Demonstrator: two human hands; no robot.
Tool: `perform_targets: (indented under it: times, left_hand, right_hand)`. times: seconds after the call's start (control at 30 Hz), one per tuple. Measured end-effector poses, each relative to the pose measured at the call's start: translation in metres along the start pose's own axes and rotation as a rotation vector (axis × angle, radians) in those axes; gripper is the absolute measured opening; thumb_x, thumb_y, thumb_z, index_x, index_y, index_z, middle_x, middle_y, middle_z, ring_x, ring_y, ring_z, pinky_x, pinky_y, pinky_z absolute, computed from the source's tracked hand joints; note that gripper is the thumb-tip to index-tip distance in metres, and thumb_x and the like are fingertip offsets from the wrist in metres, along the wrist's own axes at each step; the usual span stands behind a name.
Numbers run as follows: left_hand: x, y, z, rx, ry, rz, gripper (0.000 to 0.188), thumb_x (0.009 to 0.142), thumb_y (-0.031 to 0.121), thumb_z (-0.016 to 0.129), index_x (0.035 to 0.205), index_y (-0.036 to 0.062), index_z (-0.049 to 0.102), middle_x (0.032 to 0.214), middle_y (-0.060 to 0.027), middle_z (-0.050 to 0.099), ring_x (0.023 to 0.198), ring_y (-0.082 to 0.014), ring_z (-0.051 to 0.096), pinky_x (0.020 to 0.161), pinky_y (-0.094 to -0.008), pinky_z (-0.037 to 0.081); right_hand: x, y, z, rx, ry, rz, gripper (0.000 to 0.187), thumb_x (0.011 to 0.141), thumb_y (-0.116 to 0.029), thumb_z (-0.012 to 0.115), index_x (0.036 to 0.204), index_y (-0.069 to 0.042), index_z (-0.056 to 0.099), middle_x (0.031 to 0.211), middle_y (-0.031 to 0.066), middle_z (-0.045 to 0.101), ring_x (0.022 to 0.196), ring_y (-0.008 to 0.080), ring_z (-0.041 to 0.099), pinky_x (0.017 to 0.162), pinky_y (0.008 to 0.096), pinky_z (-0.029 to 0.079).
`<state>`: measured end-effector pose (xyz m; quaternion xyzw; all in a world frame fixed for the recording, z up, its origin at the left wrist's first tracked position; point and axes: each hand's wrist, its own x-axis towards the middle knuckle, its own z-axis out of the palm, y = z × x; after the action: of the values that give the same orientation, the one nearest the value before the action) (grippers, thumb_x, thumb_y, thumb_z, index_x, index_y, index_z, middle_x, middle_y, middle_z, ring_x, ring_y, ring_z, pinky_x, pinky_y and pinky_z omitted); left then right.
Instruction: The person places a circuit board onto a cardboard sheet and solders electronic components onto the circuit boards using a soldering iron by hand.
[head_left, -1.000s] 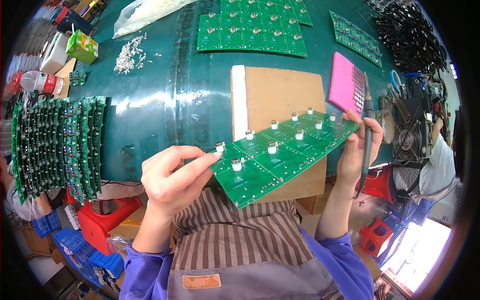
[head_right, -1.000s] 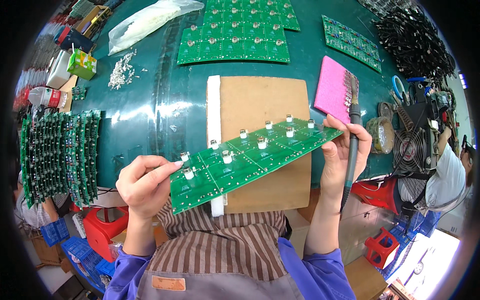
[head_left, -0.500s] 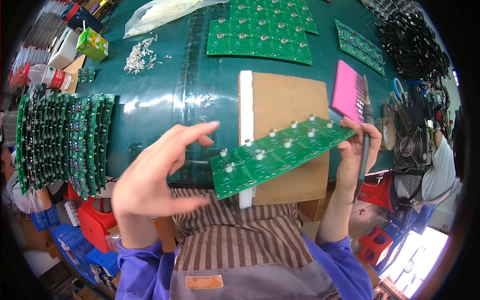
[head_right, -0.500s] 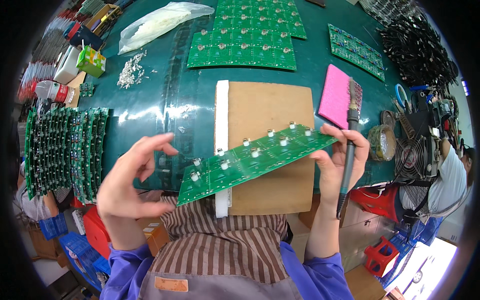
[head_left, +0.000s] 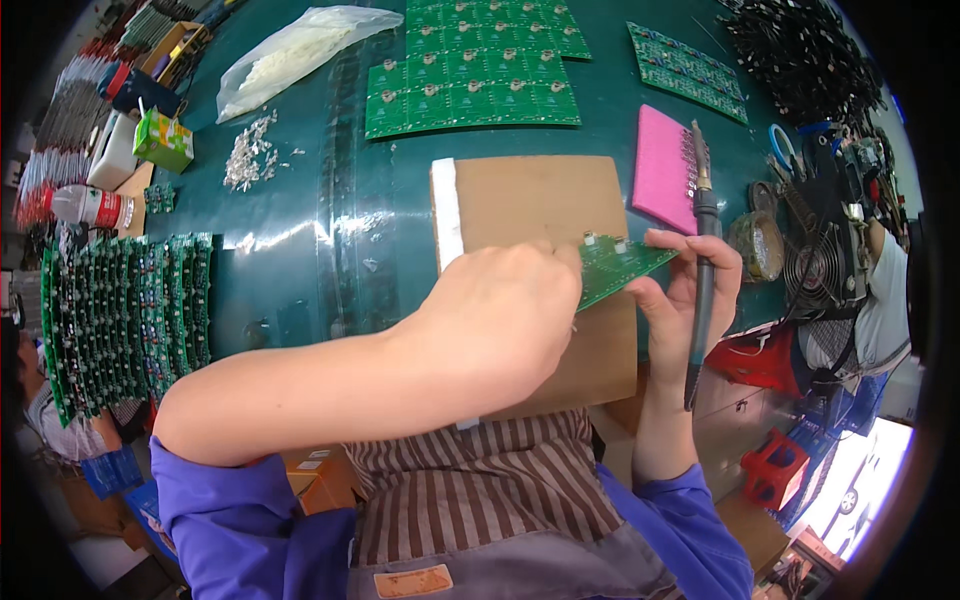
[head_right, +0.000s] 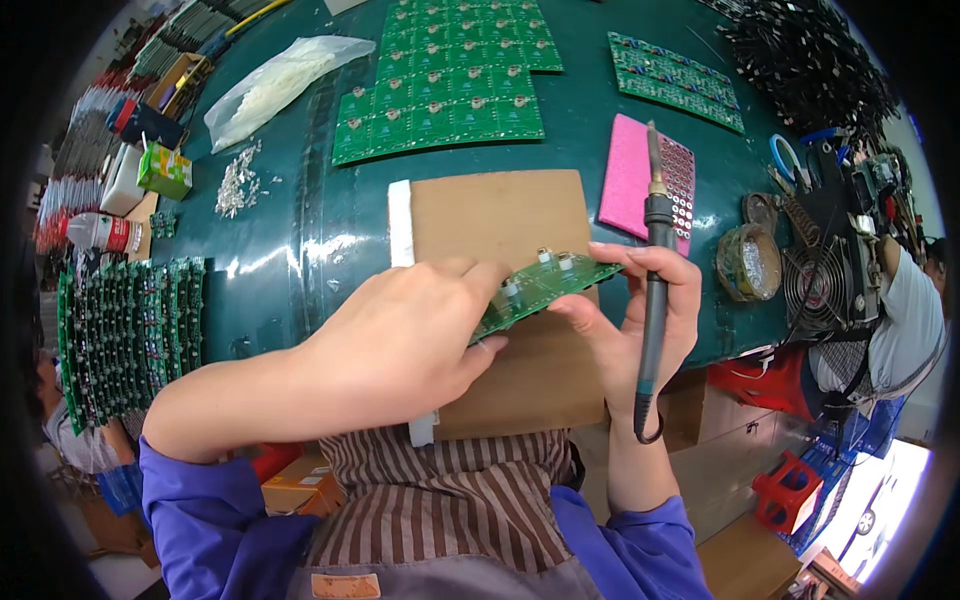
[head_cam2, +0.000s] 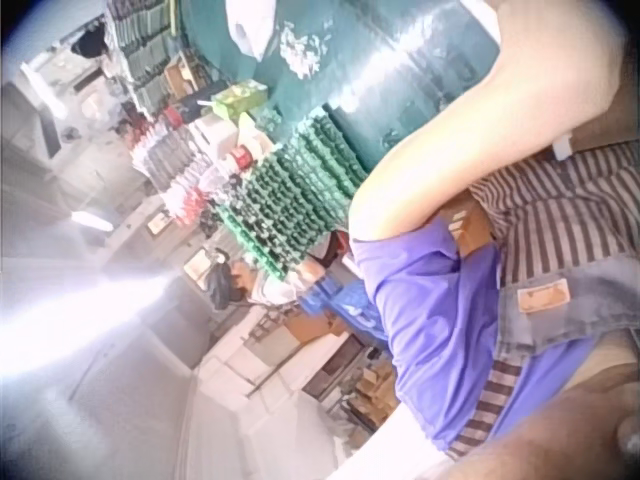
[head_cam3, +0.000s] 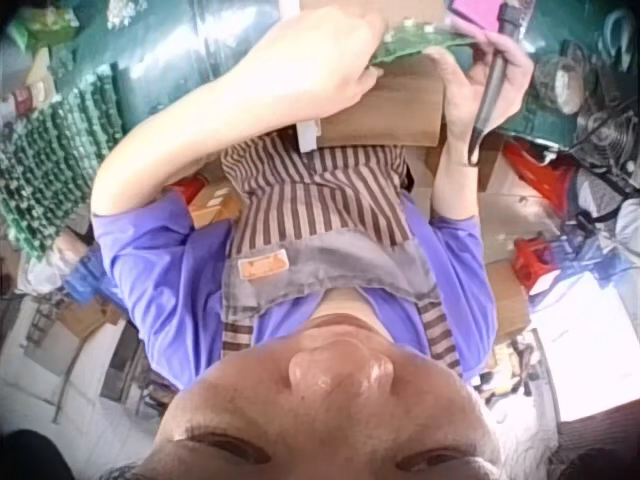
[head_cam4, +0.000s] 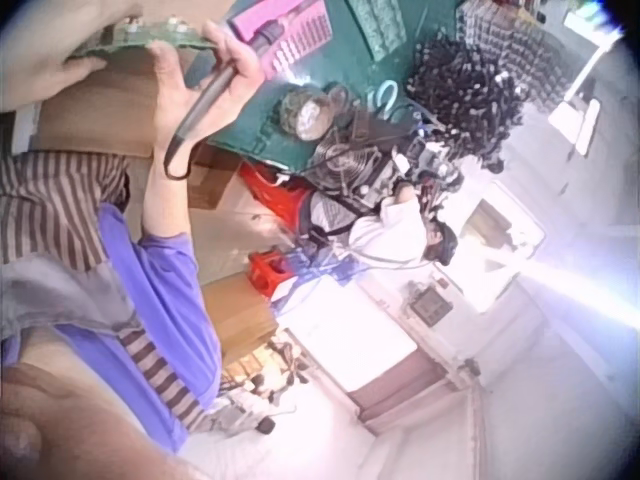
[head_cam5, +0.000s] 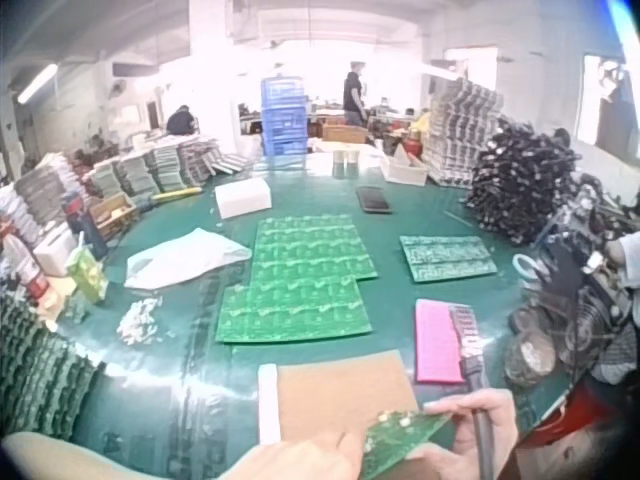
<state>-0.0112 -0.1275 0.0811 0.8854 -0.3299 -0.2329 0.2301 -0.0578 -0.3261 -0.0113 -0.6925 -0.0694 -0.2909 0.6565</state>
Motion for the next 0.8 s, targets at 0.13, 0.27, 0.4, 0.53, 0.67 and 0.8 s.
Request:
perform_targets:
  times: [0.13, 0.27, 0.4, 0.53, 0.67, 0.8]
  left_hand:
    - [-0.001, -0.003, 0.0, 0.017, 0.043, 0.023, 0.03, 0.082, 0.011, 0.062, 0.104, -0.0083, 0.057, 0.08, -0.0255, 0.063, 0.078, -0.0439, 0.063, 0.071, -0.0494, 0.051]
    - [-0.001, -0.013, -0.014, -0.087, 0.047, -0.126, 0.019, 0.085, 0.012, 0.057, 0.094, -0.0039, 0.062, 0.074, -0.0291, 0.06, 0.072, -0.0415, 0.064, 0.063, -0.0463, 0.05]
    - [-0.026, -0.033, -0.003, -0.842, 0.072, -0.362, 0.028, 0.095, 0.018, 0.056, 0.101, -0.0079, 0.064, 0.073, -0.0118, 0.068, 0.068, -0.0118, 0.063, 0.061, -0.0306, 0.051]
    - [-0.052, -0.041, 0.045, -1.272, 0.206, -0.524, 0.024, 0.099, 0.015, 0.053, 0.111, -0.0032, 0.063, 0.095, -0.0058, 0.07, 0.083, -0.0084, 0.063, 0.073, -0.0262, 0.053]
    - [-0.067, -0.045, 0.067, -1.411, 0.261, -0.526, 0.025, 0.101, 0.018, 0.052, 0.114, -0.0016, 0.062, 0.097, -0.0042, 0.069, 0.085, -0.0067, 0.062, 0.075, -0.0242, 0.051]
    - [-0.072, -0.046, 0.078, -1.467, 0.358, -0.517, 0.024, 0.101, 0.018, 0.051, 0.112, -0.0009, 0.062, 0.097, -0.0028, 0.068, 0.084, -0.0057, 0.061, 0.075, -0.0233, 0.05]
  right_hand:
    - [0.004, -0.004, 0.003, -0.048, -0.037, -0.065, 0.065, 0.066, -0.006, 0.087, 0.117, -0.002, 0.047, 0.112, 0.0179, 0.062, 0.105, 0.0256, 0.063, 0.094, 0.0376, 0.051]
    - [0.011, -0.015, 0.007, -0.058, 0.086, -0.075, 0.04, 0.087, -0.007, 0.07, 0.118, -0.001, 0.045, 0.107, 0.0194, 0.065, 0.1, 0.0243, 0.064, 0.086, 0.0355, 0.053]
    - [-0.006, -0.04, -0.002, -0.211, 0.024, -0.008, 0.05, 0.103, -0.044, 0.037, 0.127, -0.001, 0.043, 0.081, 0.0121, 0.067, 0.067, 0.0126, 0.053, 0.063, 0.0267, 0.043]
    - [-0.042, -0.048, -0.004, -0.205, -0.184, -0.101, 0.072, 0.097, -0.062, 0.034, 0.117, 0.002, 0.061, 0.074, 0.0112, 0.061, 0.061, 0.0185, 0.052, 0.054, 0.0306, 0.04]
    - [-0.052, -0.066, 0.007, -0.278, -0.403, -0.087, 0.043, 0.092, -0.039, 0.064, 0.105, 0.001, 0.07, 0.078, 0.0126, 0.063, 0.063, 0.0239, 0.059, 0.055, 0.0329, 0.048]
    - [-0.065, -0.069, 0.012, -0.398, -0.394, -0.093, 0.025, 0.082, -0.01, 0.066, 0.105, 0.0, 0.065, 0.076, 0.0118, 0.065, 0.066, 0.0259, 0.064, 0.061, 0.0338, 0.053]
